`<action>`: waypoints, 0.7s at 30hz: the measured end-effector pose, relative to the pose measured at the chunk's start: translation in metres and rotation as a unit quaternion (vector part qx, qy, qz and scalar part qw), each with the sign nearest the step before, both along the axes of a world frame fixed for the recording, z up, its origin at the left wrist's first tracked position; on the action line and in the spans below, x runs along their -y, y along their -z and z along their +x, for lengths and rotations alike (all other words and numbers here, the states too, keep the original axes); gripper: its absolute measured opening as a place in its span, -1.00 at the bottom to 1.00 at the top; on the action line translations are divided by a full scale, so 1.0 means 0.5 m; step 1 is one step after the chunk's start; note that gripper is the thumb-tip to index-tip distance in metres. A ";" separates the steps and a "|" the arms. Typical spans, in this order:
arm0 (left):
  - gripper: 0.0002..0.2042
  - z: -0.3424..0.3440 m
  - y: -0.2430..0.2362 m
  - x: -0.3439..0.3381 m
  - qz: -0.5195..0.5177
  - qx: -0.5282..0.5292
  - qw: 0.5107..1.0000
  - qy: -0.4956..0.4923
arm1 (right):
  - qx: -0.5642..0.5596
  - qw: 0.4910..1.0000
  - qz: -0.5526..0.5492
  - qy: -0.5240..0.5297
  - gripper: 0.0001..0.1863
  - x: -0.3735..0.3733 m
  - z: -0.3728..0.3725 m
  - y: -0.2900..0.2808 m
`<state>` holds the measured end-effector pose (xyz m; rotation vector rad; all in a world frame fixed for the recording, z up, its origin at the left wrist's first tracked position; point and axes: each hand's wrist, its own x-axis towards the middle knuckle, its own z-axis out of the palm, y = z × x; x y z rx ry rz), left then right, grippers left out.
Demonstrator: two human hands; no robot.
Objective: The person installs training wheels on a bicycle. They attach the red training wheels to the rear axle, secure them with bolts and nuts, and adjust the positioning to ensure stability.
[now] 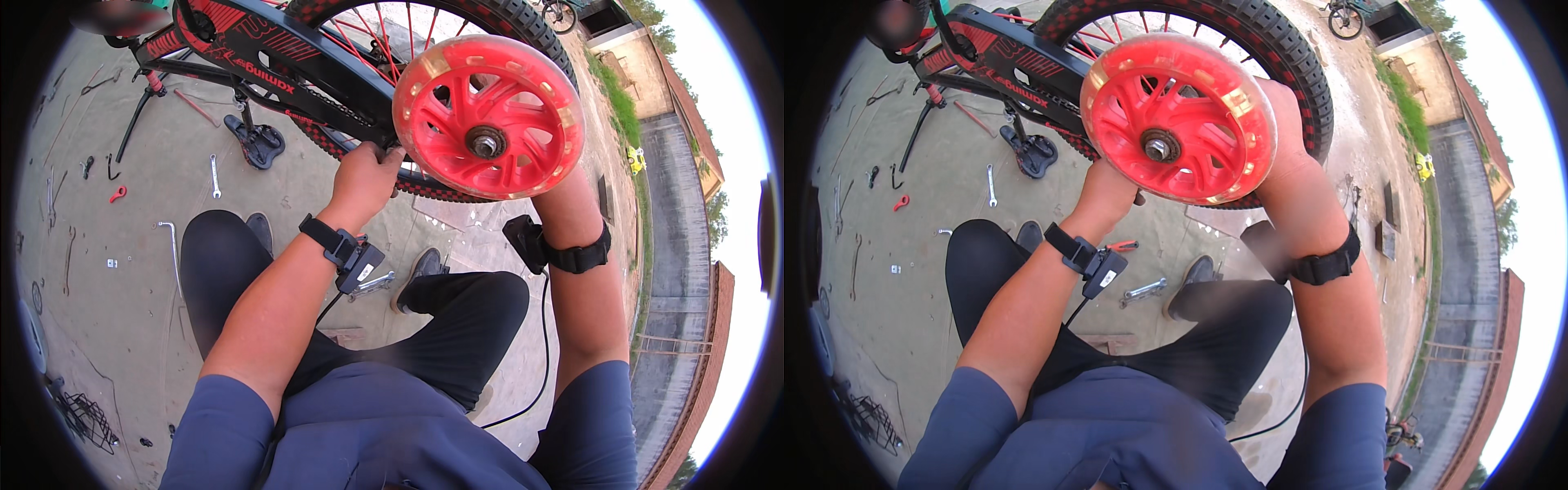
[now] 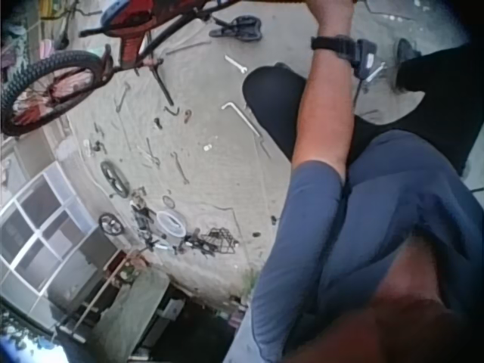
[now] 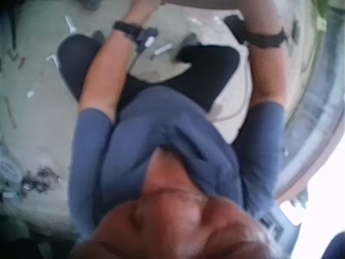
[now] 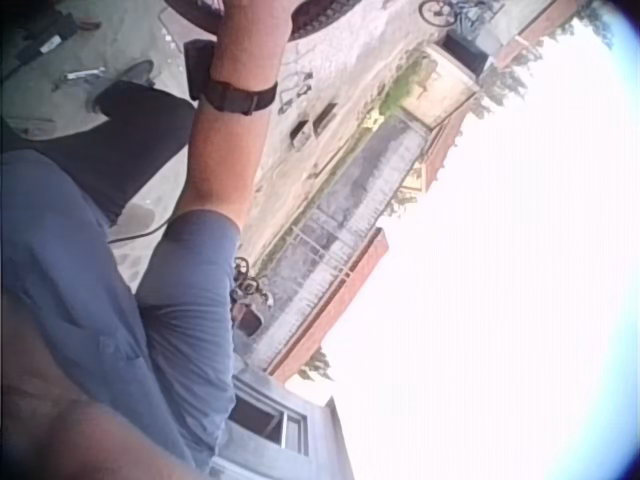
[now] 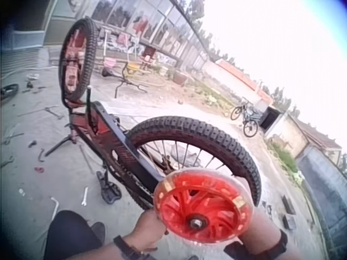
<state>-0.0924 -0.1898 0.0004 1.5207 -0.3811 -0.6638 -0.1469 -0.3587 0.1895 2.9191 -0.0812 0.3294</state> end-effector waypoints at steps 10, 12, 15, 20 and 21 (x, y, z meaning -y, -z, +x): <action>-0.70 -0.009 -0.056 -0.028 0.182 0.319 0.930 -0.004 | 0.029 0.997 0.006 -0.067 -0.76 -0.009 -0.011 -0.010; -0.71 -0.009 -0.056 -0.027 0.185 0.331 0.925 0.000 | 0.031 0.997 0.012 -0.070 -0.76 -0.010 -0.010 -0.010; -0.72 -0.008 -0.029 -0.019 0.157 0.332 0.930 -0.013 | 0.027 0.997 0.027 -0.061 -0.75 -0.009 -0.006 -0.005; -0.66 0.003 0.010 -0.006 0.088 0.148 0.985 0.025 | 0.024 0.997 0.049 -0.053 -0.73 -0.008 -0.003 -0.002; -0.65 -0.001 -0.002 -0.005 0.050 0.061 0.996 0.030 | 0.024 0.997 0.053 -0.048 -0.73 -0.004 -0.007 -0.001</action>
